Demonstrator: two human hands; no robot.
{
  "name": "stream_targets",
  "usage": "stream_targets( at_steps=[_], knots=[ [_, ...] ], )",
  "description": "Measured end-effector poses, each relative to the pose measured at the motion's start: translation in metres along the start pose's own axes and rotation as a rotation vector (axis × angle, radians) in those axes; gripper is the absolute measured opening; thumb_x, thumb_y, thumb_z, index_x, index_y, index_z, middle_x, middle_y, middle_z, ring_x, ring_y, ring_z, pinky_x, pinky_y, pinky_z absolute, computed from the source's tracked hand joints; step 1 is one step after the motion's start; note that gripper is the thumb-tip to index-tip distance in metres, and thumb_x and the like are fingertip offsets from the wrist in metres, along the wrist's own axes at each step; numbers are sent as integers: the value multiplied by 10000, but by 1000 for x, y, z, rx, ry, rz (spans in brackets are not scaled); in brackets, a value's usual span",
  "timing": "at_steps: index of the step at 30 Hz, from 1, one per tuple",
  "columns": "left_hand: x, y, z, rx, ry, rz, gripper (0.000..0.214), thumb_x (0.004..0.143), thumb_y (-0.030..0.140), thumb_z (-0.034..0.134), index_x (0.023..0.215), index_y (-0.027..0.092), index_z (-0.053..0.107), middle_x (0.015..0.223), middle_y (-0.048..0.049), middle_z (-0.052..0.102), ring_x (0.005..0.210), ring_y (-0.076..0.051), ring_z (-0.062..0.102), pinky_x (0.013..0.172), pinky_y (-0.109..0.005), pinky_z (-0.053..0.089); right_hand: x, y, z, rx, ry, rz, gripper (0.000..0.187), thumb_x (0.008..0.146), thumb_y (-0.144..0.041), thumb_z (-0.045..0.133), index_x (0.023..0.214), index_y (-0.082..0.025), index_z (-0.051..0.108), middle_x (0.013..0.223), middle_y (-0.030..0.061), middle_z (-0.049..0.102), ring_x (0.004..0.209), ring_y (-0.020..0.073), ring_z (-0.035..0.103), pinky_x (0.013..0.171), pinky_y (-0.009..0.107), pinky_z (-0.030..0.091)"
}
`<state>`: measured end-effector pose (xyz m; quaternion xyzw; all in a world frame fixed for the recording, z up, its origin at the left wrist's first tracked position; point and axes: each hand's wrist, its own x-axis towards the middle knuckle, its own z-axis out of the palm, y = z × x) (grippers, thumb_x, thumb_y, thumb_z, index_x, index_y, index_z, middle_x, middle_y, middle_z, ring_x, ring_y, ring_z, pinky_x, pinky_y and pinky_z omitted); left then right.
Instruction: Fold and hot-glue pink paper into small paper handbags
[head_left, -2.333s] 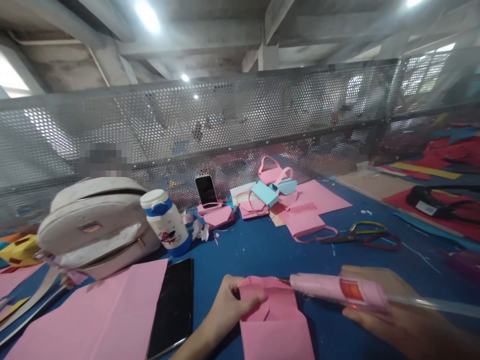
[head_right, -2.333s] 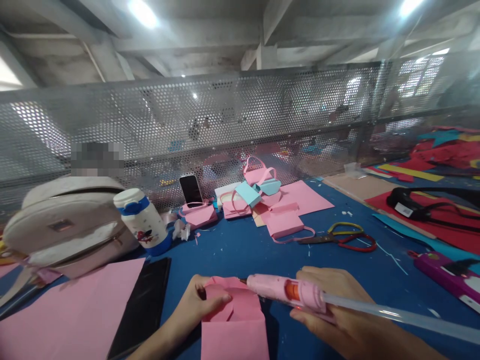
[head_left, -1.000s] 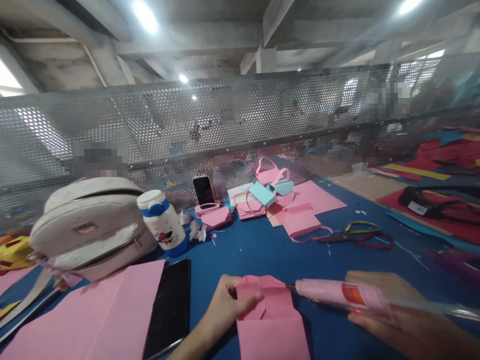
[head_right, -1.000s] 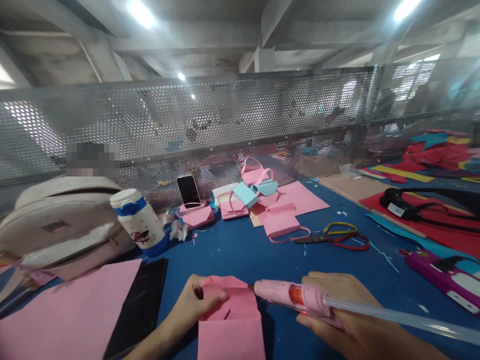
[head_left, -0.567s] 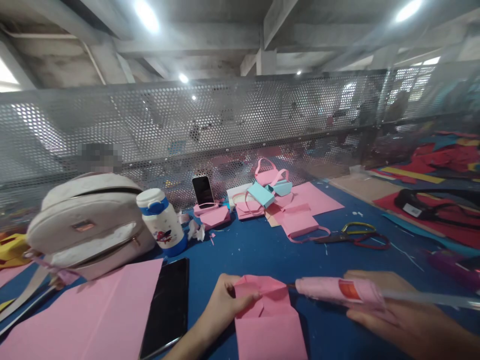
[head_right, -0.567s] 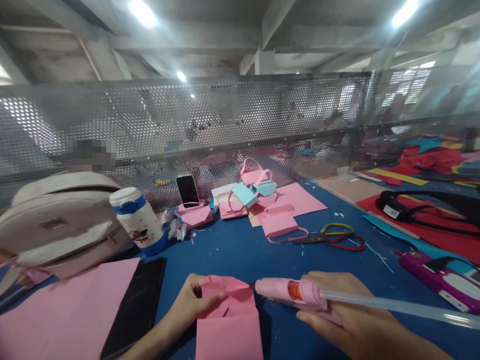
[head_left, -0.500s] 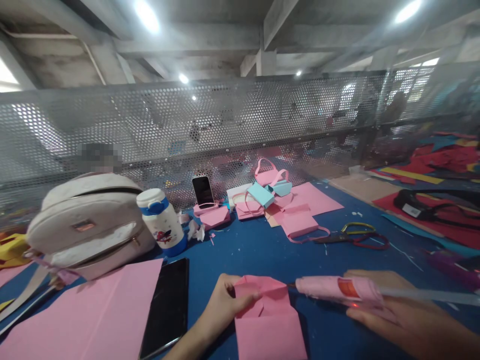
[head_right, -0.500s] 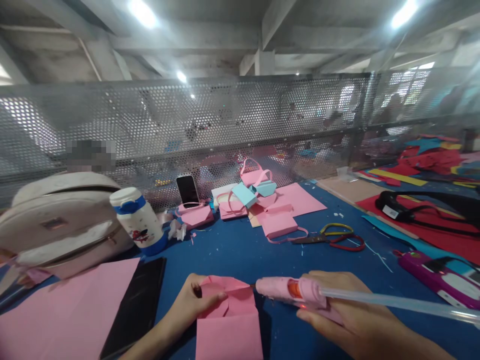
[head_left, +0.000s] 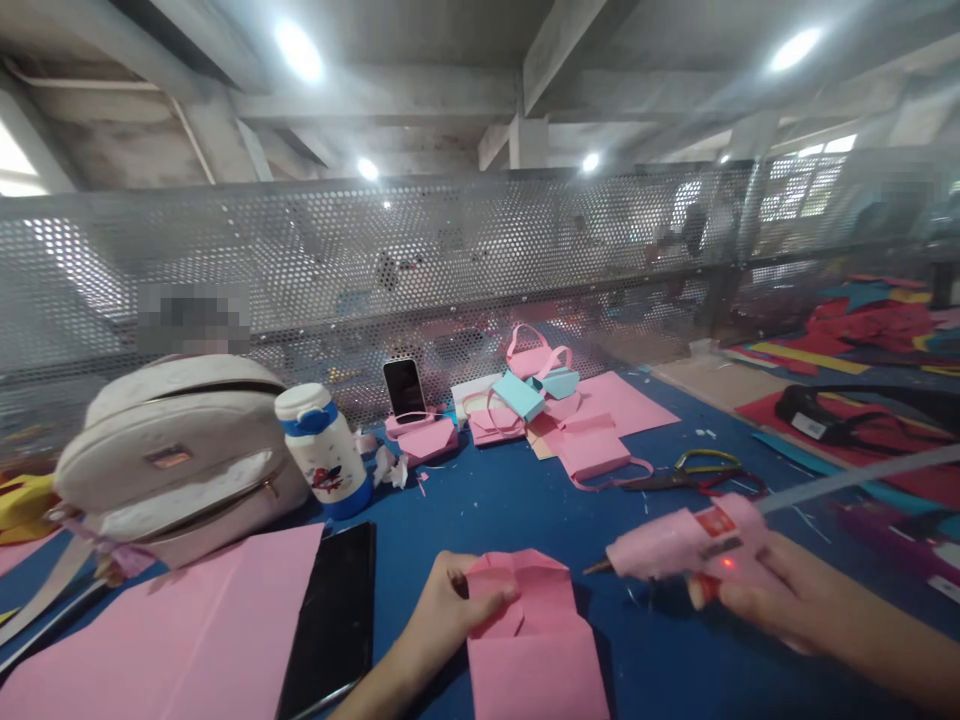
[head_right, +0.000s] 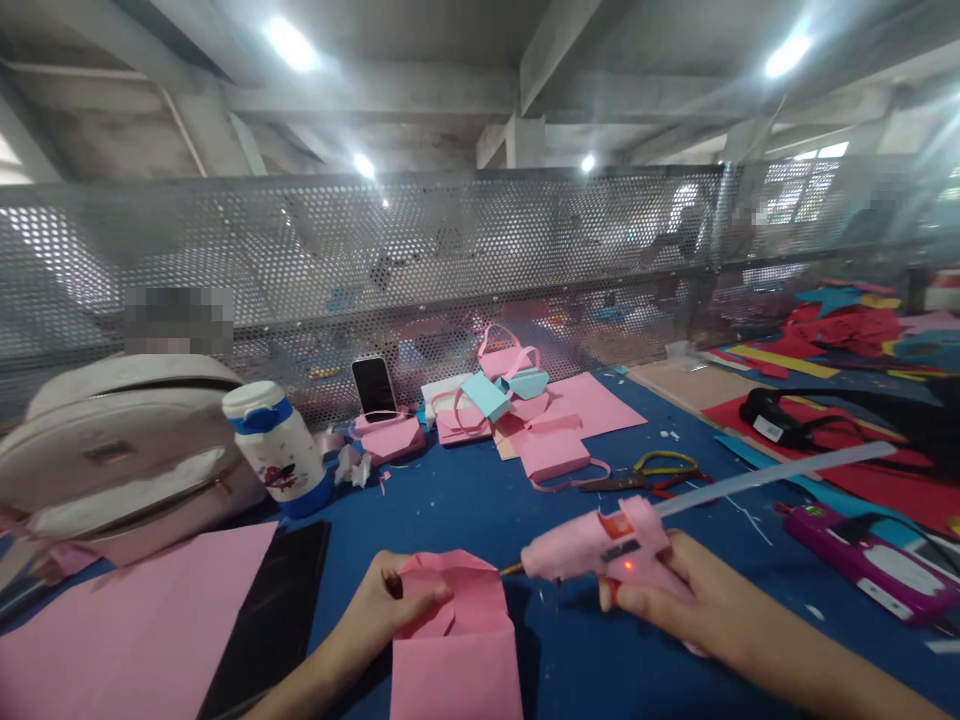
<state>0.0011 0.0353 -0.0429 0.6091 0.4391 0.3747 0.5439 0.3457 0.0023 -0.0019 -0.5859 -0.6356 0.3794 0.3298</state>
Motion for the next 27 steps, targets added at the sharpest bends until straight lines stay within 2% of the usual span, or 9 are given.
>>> stream_targets(
  at_steps=[2, 3, 4, 6, 9, 13, 19, 24, 27],
  knots=[
    [0, 0, 0, 3, 5, -1, 536, 679, 567, 738, 481, 150, 465, 493, 39, 379, 489, -70, 289, 479, -226, 200, 9, 6, 1, 58, -87, 57, 530, 728, -703, 647, 840, -191, 722, 546, 12, 566, 445, 136, 487, 387, 228, 404],
    [0, 0, 0, 5, 7, -1, 534, 678, 567, 737, 483, 151, 465, 491, 38, 379, 489, -71, 291, 480, -227, 202, 15, 7, 0, 75, -65, 41, 570, 743, -737, 608, 825, -181, 702, 530, -6, 518, 424, 112, 425, 380, 223, 367],
    [0, 0, 0, 8, 8, -2, 534, 675, 567, 737, 482, 153, 461, 488, 39, 378, 486, -71, 292, 480, -228, 201, 20, 6, 0, 84, -97, 20, 599, 757, -758, 574, 831, -175, 690, 520, -20, 481, 422, 105, 393, 385, 223, 353],
    [0, 0, 1, 15, 14, -2, 539, 664, 570, 740, 479, 158, 446, 481, 40, 374, 481, -70, 287, 477, -230, 196, 31, 3, -3, 68, -72, -33, 619, 790, -772, 518, 812, -172, 669, 504, -40, 418, 436, 102, 361, 418, 228, 346],
    [0, 0, 0, 22, 26, -1, 552, 651, 575, 743, 472, 165, 419, 483, 45, 358, 480, -67, 275, 476, -230, 191, 43, 1, -7, 5, -66, -18, 643, 747, -810, 517, 699, -175, 607, 500, -48, 383, 438, 98, 339, 427, 235, 317],
    [1, -1, 0, 27, 32, -2, 554, 639, 592, 742, 473, 162, 435, 494, 43, 358, 489, -72, 287, 482, -229, 207, 57, 6, -11, -60, -126, 17, 633, 701, -809, 551, 685, -177, 557, 562, -26, 452, 470, 101, 388, 441, 226, 322],
    [1, 2, 1, 49, 39, 0, 552, 627, 596, 738, 469, 163, 433, 485, 43, 355, 490, -75, 291, 480, -228, 204, 73, 2, -5, -132, -251, -12, 521, 753, -652, 619, 887, -148, 624, 656, 10, 578, 528, 121, 481, 475, 221, 365],
    [0, 3, 1, 67, 39, 0, 541, 645, 579, 721, 478, 174, 403, 485, 41, 351, 486, -73, 277, 479, -231, 194, 72, 0, 11, -91, -199, -87, 470, 813, -590, 582, 939, -140, 633, 661, 18, 617, 561, 151, 551, 508, 239, 413],
    [1, 1, 0, 70, 37, 5, 549, 647, 582, 719, 477, 177, 390, 484, 44, 338, 481, -68, 259, 474, -231, 179, 69, 2, 16, -104, -160, -138, 523, 777, -640, 599, 946, -153, 688, 709, 53, 682, 666, 228, 647, 594, 296, 511]
  ],
)
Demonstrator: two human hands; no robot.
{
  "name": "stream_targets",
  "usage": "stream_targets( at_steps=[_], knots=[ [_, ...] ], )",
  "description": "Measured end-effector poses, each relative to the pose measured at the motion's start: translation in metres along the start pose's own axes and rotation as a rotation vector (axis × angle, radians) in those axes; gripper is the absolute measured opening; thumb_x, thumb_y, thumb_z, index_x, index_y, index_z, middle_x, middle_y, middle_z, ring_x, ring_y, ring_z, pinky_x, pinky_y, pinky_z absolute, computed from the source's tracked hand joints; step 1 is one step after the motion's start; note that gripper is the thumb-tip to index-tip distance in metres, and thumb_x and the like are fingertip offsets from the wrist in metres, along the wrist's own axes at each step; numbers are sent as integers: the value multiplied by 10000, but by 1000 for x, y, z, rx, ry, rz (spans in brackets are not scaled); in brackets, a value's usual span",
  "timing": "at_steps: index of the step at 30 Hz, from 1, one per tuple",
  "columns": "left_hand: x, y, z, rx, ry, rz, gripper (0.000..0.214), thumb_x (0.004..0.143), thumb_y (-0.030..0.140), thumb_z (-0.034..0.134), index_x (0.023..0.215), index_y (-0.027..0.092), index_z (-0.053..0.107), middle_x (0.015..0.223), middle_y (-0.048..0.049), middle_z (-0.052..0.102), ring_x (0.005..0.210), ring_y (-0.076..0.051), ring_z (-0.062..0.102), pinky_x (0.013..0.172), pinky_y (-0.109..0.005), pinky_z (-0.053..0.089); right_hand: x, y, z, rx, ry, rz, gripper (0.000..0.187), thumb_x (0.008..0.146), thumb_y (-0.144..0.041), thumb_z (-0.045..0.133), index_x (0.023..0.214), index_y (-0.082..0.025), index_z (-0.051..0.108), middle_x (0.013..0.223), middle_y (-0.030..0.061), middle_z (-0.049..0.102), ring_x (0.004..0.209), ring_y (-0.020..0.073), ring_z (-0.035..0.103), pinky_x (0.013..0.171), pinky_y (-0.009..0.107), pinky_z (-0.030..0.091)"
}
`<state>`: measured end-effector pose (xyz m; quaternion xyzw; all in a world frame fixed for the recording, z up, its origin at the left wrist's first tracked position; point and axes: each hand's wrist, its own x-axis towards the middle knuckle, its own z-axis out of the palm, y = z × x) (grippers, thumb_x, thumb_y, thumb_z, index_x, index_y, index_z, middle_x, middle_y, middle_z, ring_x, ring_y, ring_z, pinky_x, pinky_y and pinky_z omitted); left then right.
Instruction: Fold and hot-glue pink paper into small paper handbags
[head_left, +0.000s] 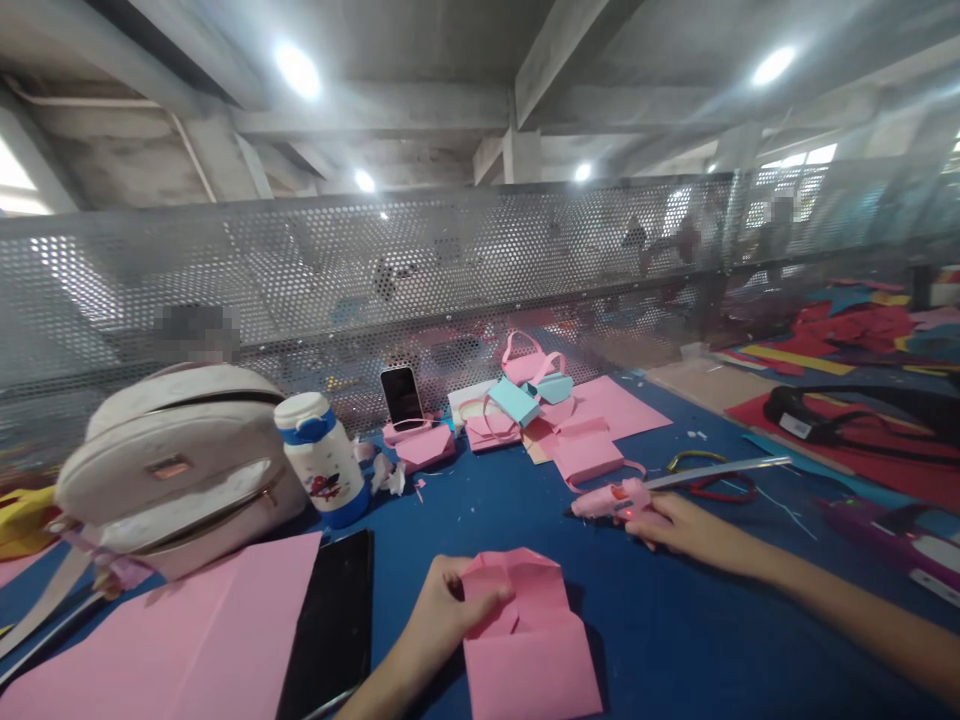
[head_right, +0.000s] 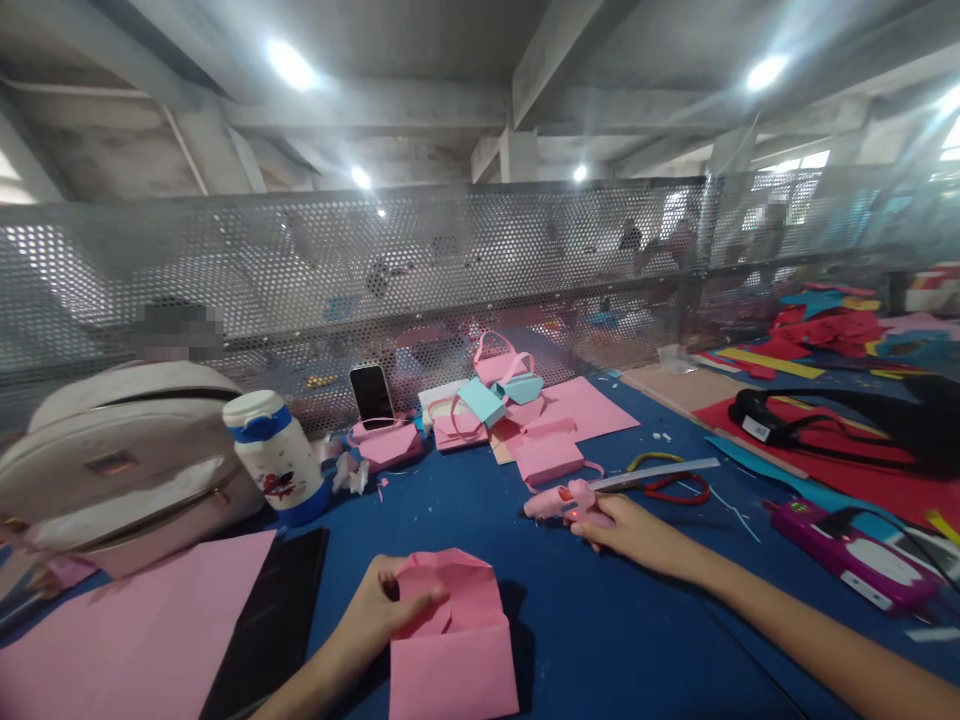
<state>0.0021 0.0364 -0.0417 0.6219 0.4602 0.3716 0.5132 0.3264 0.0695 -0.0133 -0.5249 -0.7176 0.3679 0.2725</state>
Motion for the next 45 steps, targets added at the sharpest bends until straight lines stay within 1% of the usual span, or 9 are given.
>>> stream_targets(
  at_steps=[3, 6, 10, 13, 17, 20, 22, 33, 45],
  knots=[
    [1, -1, 0, -6, -14, 4, 562, 641, 604, 720, 475, 172, 401, 483, 44, 339, 480, -68, 259, 473, -232, 180, -2, 4, 0, -43, 70, -54, 596, 738, -693, 615, 997, -169, 729, 936, 116, 747, 919, 336, 687, 768, 384, 564],
    [1, 1, 0, -16, -26, 8, 563, 655, 613, 712, 480, 168, 416, 492, 40, 343, 490, -72, 266, 477, -232, 188, -1, 9, -1, -85, 112, -50, 646, 726, -715, 617, 1067, -178, 726, 1126, 139, 722, 1085, 384, 646, 892, 440, 544],
    [0, 3, 0, -29, -34, 14, 560, 663, 604, 716, 481, 167, 416, 499, 41, 333, 495, -72, 260, 476, -230, 185, -1, 12, 1, -96, 165, -80, 674, 693, -722, 640, 1074, -170, 708, 1164, 159, 698, 1113, 403, 620, 917, 478, 532],
    [0, 3, 0, -37, -37, 10, 562, 666, 604, 718, 479, 165, 420, 492, 44, 334, 486, -67, 254, 470, -228, 175, -4, 11, -1, -36, 191, -111, 591, 753, -649, 635, 1133, -196, 664, 1182, 132, 674, 1080, 361, 627, 861, 438, 557],
    [0, 1, -1, -49, -40, -2, 576, 657, 610, 729, 471, 163, 418, 489, 45, 336, 486, -66, 250, 468, -228, 172, -9, 13, -8, 89, 341, -150, 464, 789, -574, 644, 1094, -224, 637, 989, 77, 671, 962, 285, 647, 797, 353, 563],
    [0, 1, 0, -54, -46, -11, 570, 663, 609, 726, 478, 160, 427, 507, 41, 339, 498, -69, 256, 473, -227, 181, -14, 10, -11, 179, 472, -160, 413, 771, -602, 660, 932, -222, 658, 891, 60, 660, 889, 265, 657, 766, 321, 564],
    [0, 2, 0, -53, -48, -17, 563, 667, 606, 724, 482, 160, 434, 510, 39, 338, 500, -71, 261, 474, -228, 186, -16, 4, -11, 191, 505, -133, 412, 751, -627, 675, 817, -221, 666, 870, 65, 676, 858, 266, 661, 754, 317, 564],
    [0, 4, 0, -43, -42, -26, 572, 648, 620, 717, 472, 167, 417, 493, 40, 338, 496, -73, 260, 475, -228, 184, -14, -3, -13, 105, 509, -116, 514, 703, -728, 658, 678, -214, 656, 731, 56, 655, 746, 254, 644, 672, 326, 536],
    [-1, 7, 1, -58, -28, -23, 537, 656, 566, 731, 460, 165, 434, 488, 45, 336, 489, -72, 261, 470, -229, 180, -12, 7, -12, 112, 488, -183, 426, 792, -618, 655, 652, -219, 606, 703, 37, 603, 711, 220, 587, 655, 298, 495]
  ],
)
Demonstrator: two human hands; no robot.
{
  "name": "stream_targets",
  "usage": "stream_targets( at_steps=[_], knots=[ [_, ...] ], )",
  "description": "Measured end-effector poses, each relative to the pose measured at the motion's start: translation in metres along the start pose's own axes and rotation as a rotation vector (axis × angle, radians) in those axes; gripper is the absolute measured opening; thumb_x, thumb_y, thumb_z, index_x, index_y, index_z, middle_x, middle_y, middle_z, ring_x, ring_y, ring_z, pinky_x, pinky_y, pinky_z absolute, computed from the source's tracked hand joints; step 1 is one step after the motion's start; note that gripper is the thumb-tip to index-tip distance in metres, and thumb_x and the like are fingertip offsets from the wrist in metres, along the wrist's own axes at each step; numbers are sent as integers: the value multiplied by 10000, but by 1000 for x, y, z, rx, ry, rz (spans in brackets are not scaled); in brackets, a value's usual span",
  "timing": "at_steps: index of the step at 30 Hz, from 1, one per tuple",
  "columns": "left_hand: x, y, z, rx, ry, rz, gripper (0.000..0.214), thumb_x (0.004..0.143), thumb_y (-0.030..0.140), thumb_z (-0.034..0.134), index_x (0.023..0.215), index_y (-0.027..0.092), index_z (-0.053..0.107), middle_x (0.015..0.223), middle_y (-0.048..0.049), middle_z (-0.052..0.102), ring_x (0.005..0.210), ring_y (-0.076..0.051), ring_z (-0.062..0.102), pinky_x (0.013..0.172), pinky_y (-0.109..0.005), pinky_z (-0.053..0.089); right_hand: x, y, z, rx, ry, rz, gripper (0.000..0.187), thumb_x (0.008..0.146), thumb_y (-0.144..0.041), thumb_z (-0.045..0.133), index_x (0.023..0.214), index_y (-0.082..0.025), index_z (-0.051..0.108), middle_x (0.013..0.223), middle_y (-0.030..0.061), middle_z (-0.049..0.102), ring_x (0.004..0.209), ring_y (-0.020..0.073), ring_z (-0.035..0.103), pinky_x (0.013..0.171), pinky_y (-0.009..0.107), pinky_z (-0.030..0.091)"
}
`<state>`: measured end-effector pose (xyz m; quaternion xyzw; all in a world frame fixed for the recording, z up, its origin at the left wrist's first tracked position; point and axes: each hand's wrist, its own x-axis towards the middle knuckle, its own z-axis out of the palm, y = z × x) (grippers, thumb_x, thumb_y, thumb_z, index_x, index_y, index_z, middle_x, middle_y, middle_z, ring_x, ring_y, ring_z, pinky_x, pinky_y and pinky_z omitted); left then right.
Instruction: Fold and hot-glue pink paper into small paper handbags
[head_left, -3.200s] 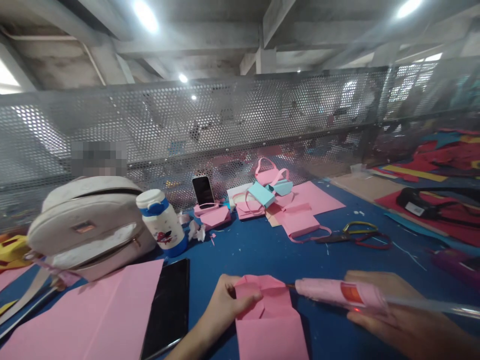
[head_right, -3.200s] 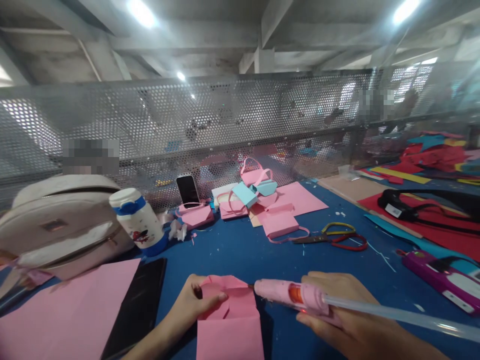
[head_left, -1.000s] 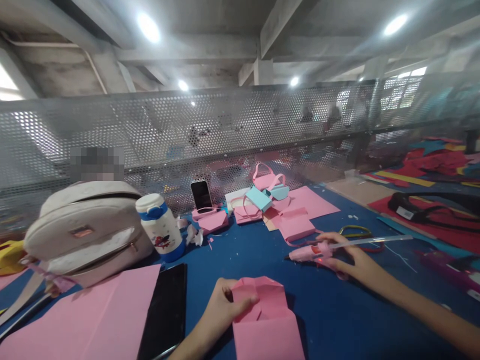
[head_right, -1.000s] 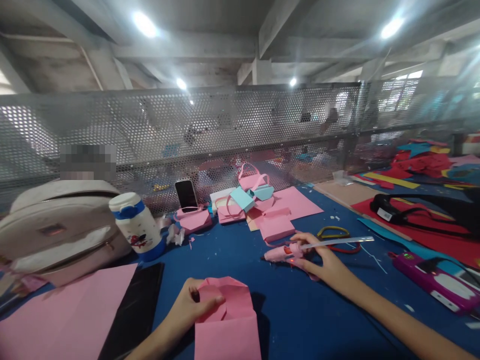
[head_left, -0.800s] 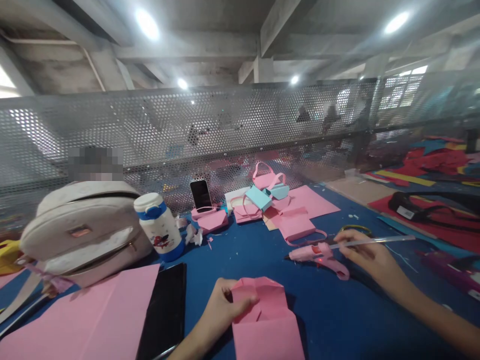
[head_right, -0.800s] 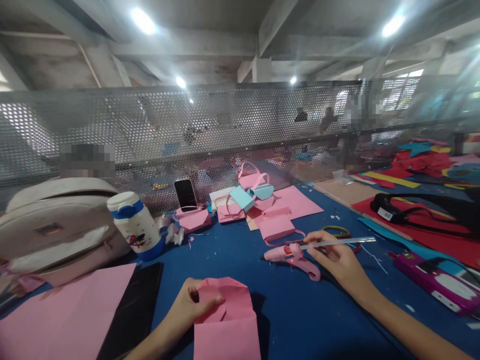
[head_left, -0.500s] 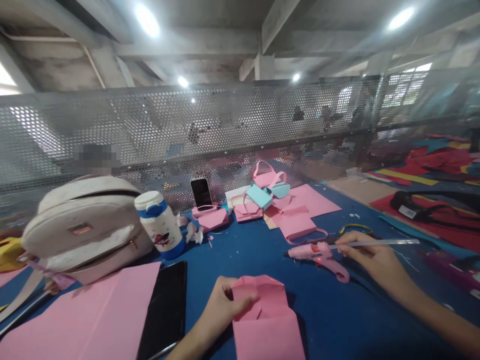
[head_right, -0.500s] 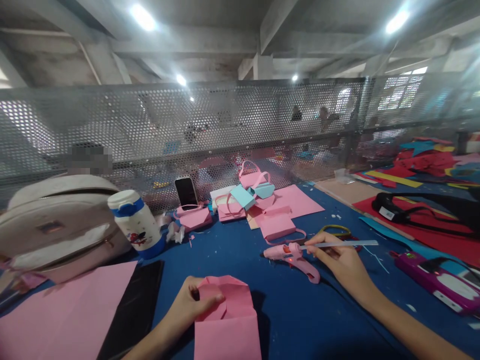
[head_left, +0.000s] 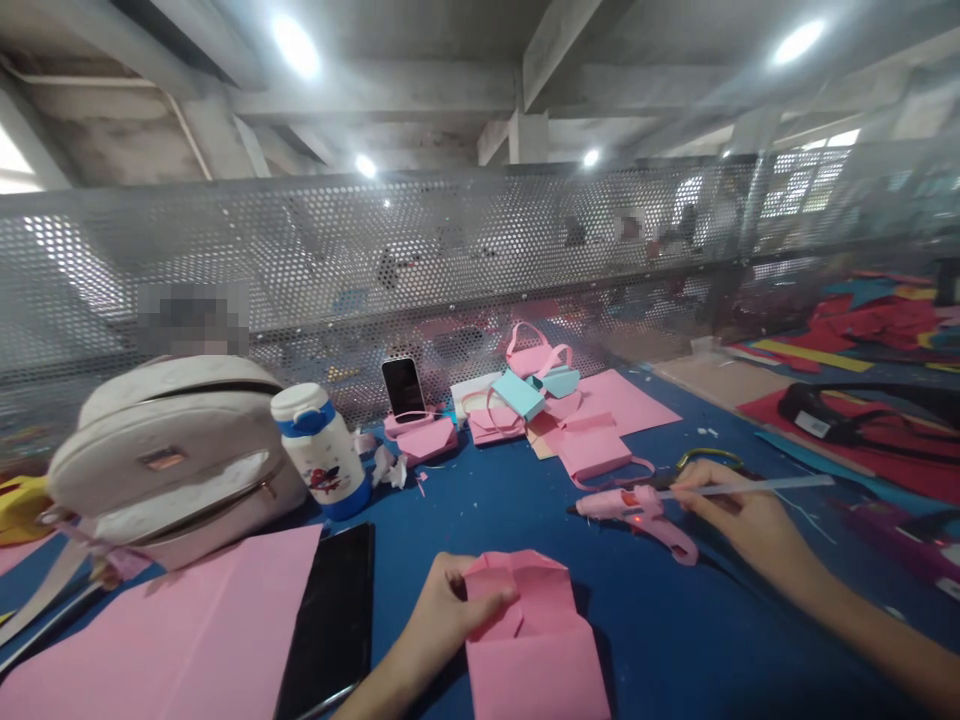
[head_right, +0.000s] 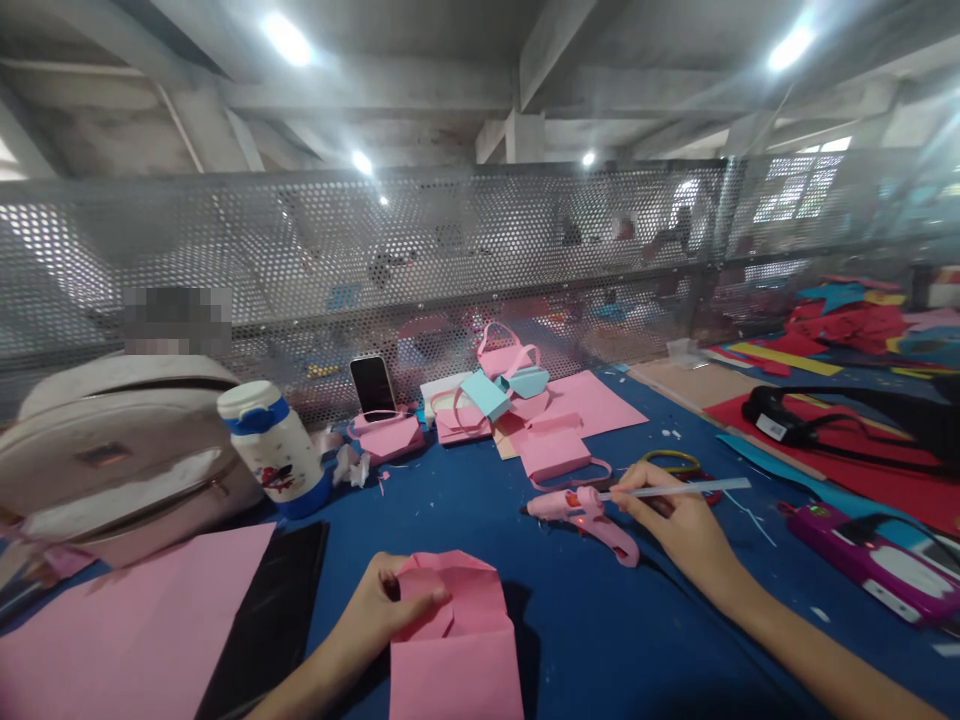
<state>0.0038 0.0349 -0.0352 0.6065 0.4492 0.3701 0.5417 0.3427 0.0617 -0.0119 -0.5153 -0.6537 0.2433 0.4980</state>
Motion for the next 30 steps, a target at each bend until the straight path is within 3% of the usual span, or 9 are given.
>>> stream_targets(
  at_steps=[9, 16, 23, 27, 30],
  knots=[
    [-1, -4, 0, 5, 8, 1, 549, 657, 585, 729, 474, 164, 428, 500, 42, 341, 495, -72, 266, 477, -229, 185, 5, -3, -2, -81, -54, -85, 413, 854, -576, 607, 652, -219, 568, 712, 17, 558, 709, 208, 559, 643, 294, 452],
    [0, -4, -1, 21, 8, -4, 536, 663, 576, 721, 491, 168, 419, 509, 36, 351, 507, -76, 271, 488, -232, 189, 8, -7, -5, -195, -115, -114, 388, 922, -487, 528, 648, -225, 441, 660, -19, 461, 638, 173, 469, 588, 275, 383],
    [-1, -7, -1, 34, 9, -1, 539, 660, 572, 712, 482, 178, 390, 494, 43, 334, 491, -70, 255, 479, -232, 175, 12, -8, -2, -245, -95, -153, 432, 921, -503, 498, 613, -225, 377, 606, -33, 414, 576, 155, 422, 543, 262, 348],
    [0, -7, -1, 40, 12, 6, 525, 663, 563, 707, 485, 175, 402, 495, 41, 345, 489, -70, 261, 480, -231, 180, 13, -6, -2, -236, -116, -146, 375, 903, -472, 532, 637, -225, 438, 612, -29, 456, 571, 158, 448, 529, 257, 359],
    [0, -7, -1, 41, 18, 15, 525, 659, 554, 714, 478, 176, 397, 490, 44, 341, 486, -68, 257, 479, -232, 175, 11, -3, -4, -165, -139, -116, 255, 875, -461, 584, 769, -231, 553, 701, -5, 557, 642, 180, 537, 573, 263, 427]
  ],
)
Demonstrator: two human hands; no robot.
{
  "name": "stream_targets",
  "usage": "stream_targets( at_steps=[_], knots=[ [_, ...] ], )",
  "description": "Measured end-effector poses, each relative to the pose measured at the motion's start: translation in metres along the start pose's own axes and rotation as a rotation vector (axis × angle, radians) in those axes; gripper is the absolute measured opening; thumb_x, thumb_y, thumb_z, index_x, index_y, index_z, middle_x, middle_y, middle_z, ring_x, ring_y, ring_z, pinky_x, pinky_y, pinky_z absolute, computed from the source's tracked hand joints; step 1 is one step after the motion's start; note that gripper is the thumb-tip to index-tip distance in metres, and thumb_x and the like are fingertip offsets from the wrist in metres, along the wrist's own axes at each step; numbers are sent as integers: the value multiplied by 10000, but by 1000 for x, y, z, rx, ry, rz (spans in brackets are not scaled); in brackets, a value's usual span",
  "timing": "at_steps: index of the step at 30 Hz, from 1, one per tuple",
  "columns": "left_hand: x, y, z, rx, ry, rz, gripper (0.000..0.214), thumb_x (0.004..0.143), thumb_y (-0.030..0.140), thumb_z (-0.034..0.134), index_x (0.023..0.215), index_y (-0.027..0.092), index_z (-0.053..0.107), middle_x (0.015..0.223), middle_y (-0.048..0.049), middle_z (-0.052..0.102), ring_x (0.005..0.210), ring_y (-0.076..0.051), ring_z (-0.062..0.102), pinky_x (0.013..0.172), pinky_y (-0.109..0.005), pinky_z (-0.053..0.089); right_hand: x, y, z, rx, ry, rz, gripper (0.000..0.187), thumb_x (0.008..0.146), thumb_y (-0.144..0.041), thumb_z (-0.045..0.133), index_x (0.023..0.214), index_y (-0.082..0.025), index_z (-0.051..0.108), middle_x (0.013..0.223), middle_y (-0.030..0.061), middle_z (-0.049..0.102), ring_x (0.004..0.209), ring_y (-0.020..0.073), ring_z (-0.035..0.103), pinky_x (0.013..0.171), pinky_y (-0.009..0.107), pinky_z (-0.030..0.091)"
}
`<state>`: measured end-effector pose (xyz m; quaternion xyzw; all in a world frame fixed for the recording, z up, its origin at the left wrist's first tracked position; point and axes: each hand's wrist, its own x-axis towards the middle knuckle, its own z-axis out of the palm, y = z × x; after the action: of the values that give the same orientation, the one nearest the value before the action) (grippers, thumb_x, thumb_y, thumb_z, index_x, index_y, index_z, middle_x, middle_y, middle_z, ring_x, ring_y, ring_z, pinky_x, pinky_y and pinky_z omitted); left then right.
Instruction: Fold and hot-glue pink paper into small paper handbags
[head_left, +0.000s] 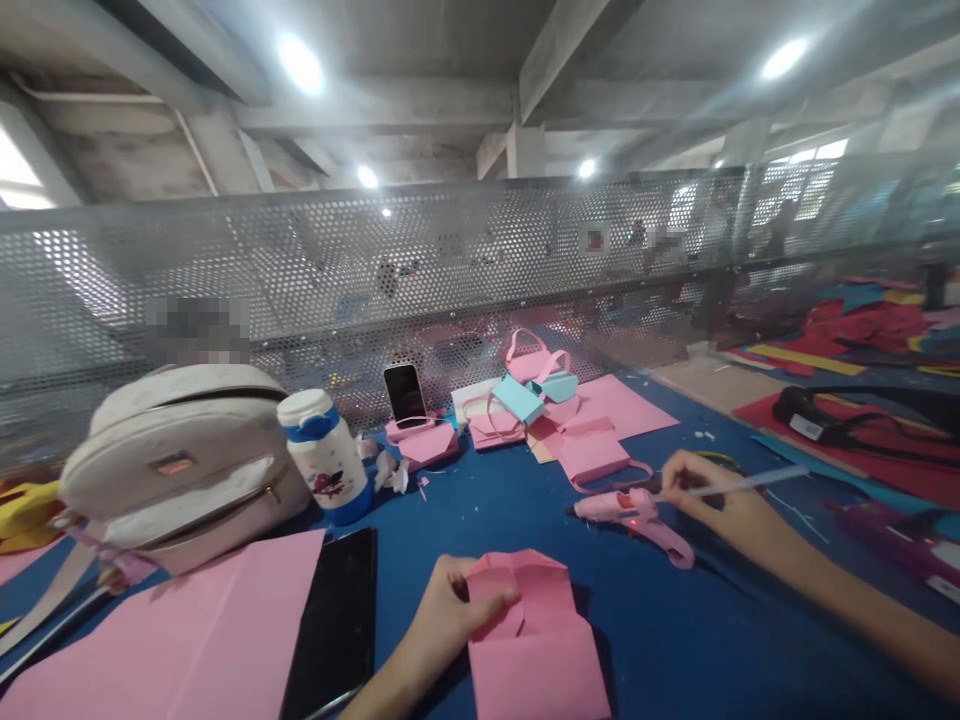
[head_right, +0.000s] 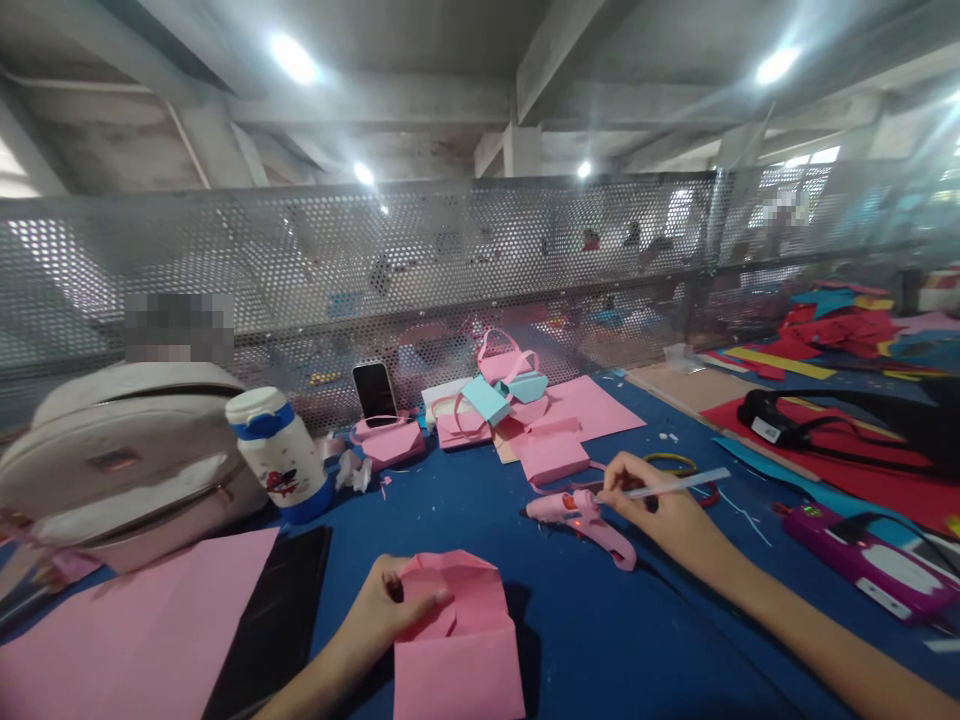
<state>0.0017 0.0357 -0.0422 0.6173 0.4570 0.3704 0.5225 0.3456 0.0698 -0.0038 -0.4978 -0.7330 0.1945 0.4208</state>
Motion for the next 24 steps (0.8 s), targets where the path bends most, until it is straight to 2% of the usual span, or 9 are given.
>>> stream_targets(
  at_steps=[4, 8, 10, 18, 24],
  knots=[
    [0, 0, 0, -4, 2, 3, 523, 658, 548, 722, 471, 172, 410, 482, 45, 348, 477, -66, 259, 475, -233, 175, -5, 1, -4, 101, -15, 12, 258, 822, -480, 668, 870, -229, 630, 816, 35, 631, 758, 217, 618, 667, 291, 495],
    [-1, 0, 0, -15, 4, 0, 528, 662, 544, 724, 470, 174, 400, 489, 47, 340, 484, -67, 267, 481, -232, 183, -7, 0, -7, 92, -63, -53, 229, 844, -456, 679, 797, -233, 695, 847, 51, 664, 845, 237, 636, 765, 323, 499],
    [-1, 0, 0, -20, 4, -1, 534, 661, 540, 729, 466, 174, 393, 487, 49, 334, 483, -65, 262, 481, -231, 180, -7, -1, -7, 108, -48, -86, 249, 852, -466, 676, 765, -235, 709, 836, 54, 673, 847, 238, 640, 790, 338, 500],
    [-1, 1, 1, -39, 5, 8, 556, 651, 566, 743, 457, 166, 408, 474, 52, 338, 473, -61, 262, 467, -224, 176, -3, -10, -5, 130, -6, -73, 356, 813, -556, 700, 681, -227, 725, 746, 55, 657, 750, 225, 626, 705, 327, 515],
    [-1, 1, 1, -42, 1, 8, 557, 646, 574, 746, 461, 165, 417, 476, 50, 344, 471, -61, 265, 465, -224, 177, 0, -9, -5, 128, -16, -68, 337, 813, -514, 718, 652, -219, 691, 717, 40, 627, 706, 205, 600, 654, 297, 495]
  ],
)
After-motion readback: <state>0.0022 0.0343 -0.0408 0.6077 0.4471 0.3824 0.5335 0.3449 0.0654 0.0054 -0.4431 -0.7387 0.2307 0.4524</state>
